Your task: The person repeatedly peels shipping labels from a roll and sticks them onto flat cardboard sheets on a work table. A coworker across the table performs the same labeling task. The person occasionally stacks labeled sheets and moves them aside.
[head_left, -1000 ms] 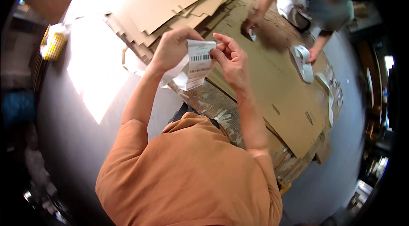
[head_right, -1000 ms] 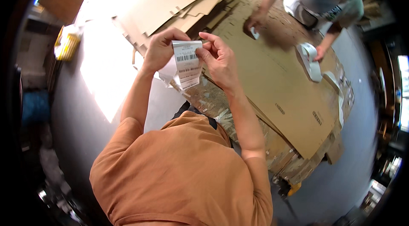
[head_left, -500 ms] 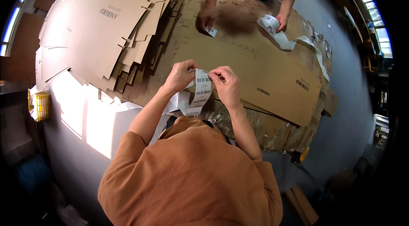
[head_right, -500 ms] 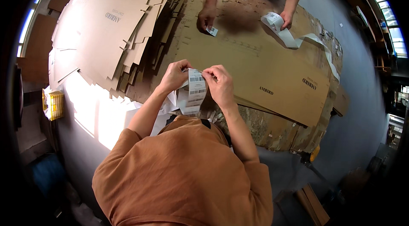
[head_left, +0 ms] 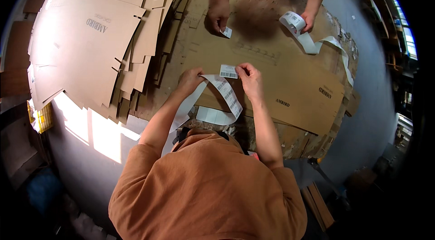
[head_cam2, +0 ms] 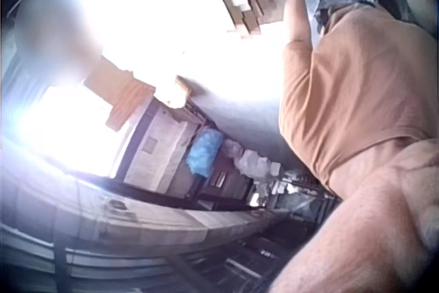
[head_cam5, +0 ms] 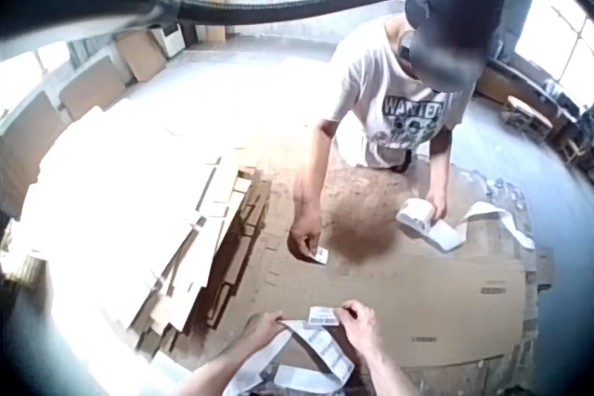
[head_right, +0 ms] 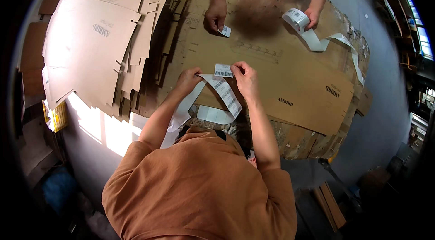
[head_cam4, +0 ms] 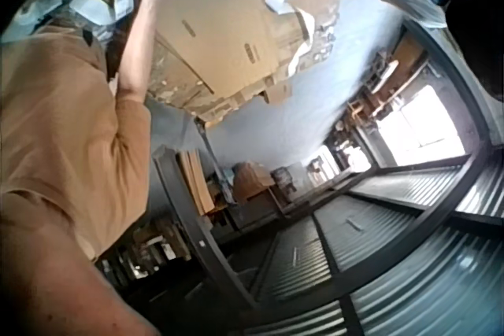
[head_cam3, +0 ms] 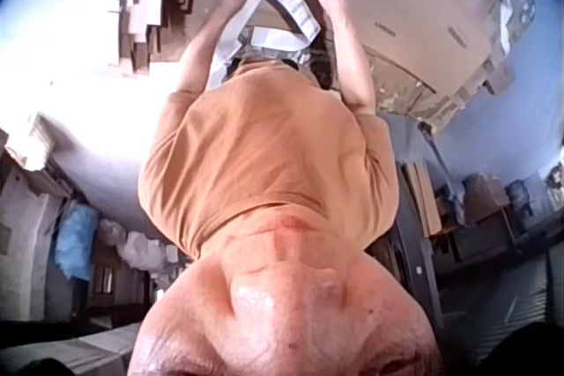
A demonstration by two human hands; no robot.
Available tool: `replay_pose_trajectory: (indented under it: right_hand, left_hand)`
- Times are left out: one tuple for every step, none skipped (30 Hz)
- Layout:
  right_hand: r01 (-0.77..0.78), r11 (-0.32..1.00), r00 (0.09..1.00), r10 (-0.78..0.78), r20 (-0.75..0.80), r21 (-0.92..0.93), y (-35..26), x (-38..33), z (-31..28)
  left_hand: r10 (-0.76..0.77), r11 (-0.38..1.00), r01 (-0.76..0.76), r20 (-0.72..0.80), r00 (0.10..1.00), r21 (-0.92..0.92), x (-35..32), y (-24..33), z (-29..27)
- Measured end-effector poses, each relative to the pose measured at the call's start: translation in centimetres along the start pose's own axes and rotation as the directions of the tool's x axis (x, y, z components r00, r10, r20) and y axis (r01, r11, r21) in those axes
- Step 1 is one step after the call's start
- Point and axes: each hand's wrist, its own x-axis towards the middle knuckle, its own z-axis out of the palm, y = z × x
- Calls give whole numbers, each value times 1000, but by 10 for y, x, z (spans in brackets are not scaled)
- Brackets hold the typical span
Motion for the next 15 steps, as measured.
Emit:
replay_pose_trajectory:
  right_hand:
    - [-17,1000,1000,17,19,-1,3,1,4]
    - [-26,1000,999,26,23,6,4,1,7]
    - [-31,999,999,31,30,13,4,1,11]
    - [-36,999,999,35,36,21,5,0,15]
    - [-30,999,999,29,40,16,8,-1,17]
    - [-38,999,998,37,42,17,9,-1,18]
    - [-47,999,998,46,44,18,10,-1,20]
    - [-55,998,997,54,45,19,11,-1,20]
    - [-68,998,997,67,46,14,10,-1,20]
    - [-80,997,996,79,47,8,9,0,20]
    - [-92,996,995,92,47,3,9,0,20]
    - [-86,996,996,86,40,0,9,0,20]
    - [-79,997,996,79,32,-2,8,-1,20]
    - [-73,997,997,73,25,-5,8,-1,20]
    - [-77,997,997,78,27,-9,9,-1,20]
  left_hand:
    - [14,1000,-14,-12,1000,12,0,1,1]
    - [28,999,-28,-23,999,23,0,2,2]
    - [8,1000,-8,-15,1000,23,1,3,2]
    - [-11,1000,12,-7,1000,24,2,4,3]
    - [-31,999,31,2,1000,25,2,5,4]
    - [-37,998,37,-8,999,54,4,5,5]
    - [-42,996,43,-18,999,83,4,6,6]
    - [-46,992,49,-28,999,112,4,5,7]
    - [-47,990,50,-28,998,130,5,5,8]
    - [-48,988,52,-29,998,148,5,4,8]
    - [-49,985,54,-30,998,165,5,4,8]
    - [-40,985,45,-32,999,164,5,4,8]
    - [-30,986,36,-34,999,163,6,5,7]
    - [-21,986,27,-37,999,162,6,6,7]
    - [-23,986,29,-39,999,164,6,6,7]
